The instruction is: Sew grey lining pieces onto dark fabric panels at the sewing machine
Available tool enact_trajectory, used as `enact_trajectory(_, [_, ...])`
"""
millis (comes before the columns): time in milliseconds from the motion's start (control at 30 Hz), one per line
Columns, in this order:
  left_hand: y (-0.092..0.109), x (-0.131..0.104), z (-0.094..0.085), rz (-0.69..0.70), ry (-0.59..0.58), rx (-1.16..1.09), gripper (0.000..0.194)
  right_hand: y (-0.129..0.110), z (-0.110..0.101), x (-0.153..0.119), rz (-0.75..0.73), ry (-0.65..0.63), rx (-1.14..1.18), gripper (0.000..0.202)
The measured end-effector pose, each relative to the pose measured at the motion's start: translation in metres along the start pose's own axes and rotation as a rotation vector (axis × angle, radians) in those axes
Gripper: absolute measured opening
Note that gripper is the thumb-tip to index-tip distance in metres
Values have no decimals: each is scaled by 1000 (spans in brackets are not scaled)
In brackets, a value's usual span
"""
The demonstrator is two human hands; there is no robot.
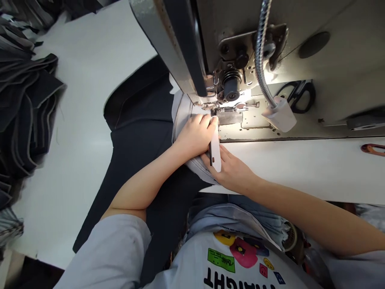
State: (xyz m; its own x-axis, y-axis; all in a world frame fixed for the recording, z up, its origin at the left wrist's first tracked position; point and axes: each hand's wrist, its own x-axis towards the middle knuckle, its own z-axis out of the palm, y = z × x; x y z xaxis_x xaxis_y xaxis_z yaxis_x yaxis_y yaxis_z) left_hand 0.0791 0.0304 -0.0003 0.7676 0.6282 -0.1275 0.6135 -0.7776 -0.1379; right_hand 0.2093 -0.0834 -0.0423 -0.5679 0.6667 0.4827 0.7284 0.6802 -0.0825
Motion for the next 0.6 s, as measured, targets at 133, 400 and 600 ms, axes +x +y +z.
enact_trajectory(133, [-4,-4,-3,60,0,-7,54,1,-2,1,-21,68,-80,33])
enact_trajectory(400, [7,-37,-18,113,-40,-131,50,-7,-3,2,-63,54,-127,24])
enact_trajectory(600, [15,-39,-1,98,33,-116,50,-5,-3,-2,-103,23,-129,21])
